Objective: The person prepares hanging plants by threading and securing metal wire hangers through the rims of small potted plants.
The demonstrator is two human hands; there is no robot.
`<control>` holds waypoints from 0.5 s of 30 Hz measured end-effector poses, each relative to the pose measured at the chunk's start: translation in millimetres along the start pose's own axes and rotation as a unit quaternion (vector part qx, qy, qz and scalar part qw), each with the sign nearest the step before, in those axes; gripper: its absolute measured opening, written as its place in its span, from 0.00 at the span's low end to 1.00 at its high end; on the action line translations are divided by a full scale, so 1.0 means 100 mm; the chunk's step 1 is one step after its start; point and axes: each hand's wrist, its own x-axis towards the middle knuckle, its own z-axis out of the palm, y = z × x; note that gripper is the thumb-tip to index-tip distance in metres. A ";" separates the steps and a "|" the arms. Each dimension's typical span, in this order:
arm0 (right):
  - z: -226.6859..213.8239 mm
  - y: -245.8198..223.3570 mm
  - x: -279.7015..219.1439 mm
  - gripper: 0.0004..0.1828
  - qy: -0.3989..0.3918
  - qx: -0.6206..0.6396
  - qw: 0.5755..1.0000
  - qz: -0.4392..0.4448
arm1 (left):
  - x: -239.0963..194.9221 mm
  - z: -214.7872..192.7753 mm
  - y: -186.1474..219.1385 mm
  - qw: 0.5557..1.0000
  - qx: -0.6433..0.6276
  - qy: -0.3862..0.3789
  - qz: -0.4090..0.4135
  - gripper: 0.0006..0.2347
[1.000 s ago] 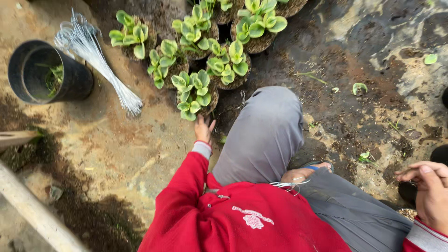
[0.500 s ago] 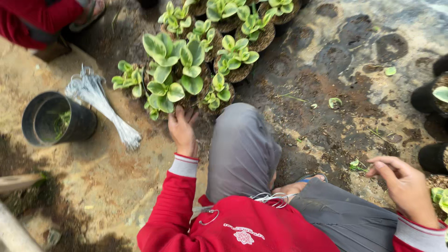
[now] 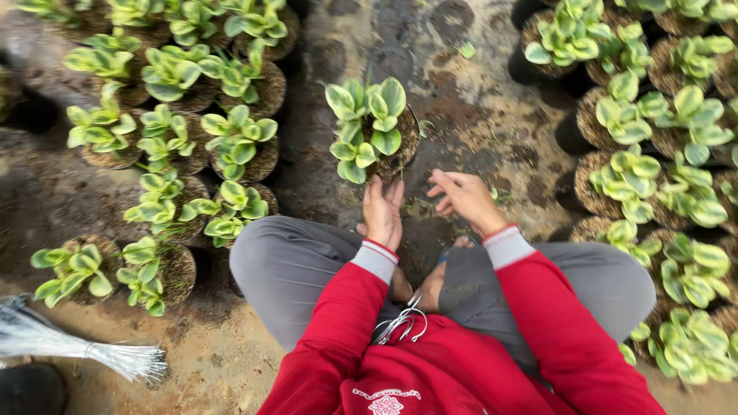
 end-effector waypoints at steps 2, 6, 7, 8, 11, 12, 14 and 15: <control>-0.01 0.23 0.20 0.29 0.003 -0.002 0.999 0.054 | 0.04 -0.23 -0.36 1.000 0.006 -0.001 -0.025 0.19; 0.08 0.71 0.46 0.29 -0.009 -0.056 0.995 0.078 | 0.12 -0.62 -0.69 0.996 0.066 -0.011 -0.054 0.19; 0.11 0.78 0.50 0.29 -0.010 -0.055 0.995 0.084 | 0.15 -0.67 -0.73 0.996 0.067 -0.007 -0.057 0.19; 0.14 0.83 0.57 0.29 -0.020 -0.004 0.996 0.088 | 0.21 -0.69 -0.77 0.994 0.085 -0.014 -0.063 0.18; 0.24 0.91 0.70 0.29 -0.015 0.071 0.992 0.104 | 0.28 -0.74 -0.85 0.988 0.137 0.000 -0.067 0.18; 0.27 0.95 0.73 0.29 0.000 0.094 0.988 0.120 | 0.28 -0.76 -0.85 0.983 0.171 0.025 -0.068 0.18; 0.34 1.05 0.82 0.26 0.013 0.089 0.990 0.107 | 0.29 -0.82 -0.84 0.981 0.178 0.025 -0.072 0.17; 0.36 1.08 0.85 0.23 0.027 0.085 0.992 0.094 | 0.30 -0.85 -0.85 0.979 0.186 0.023 -0.077 0.17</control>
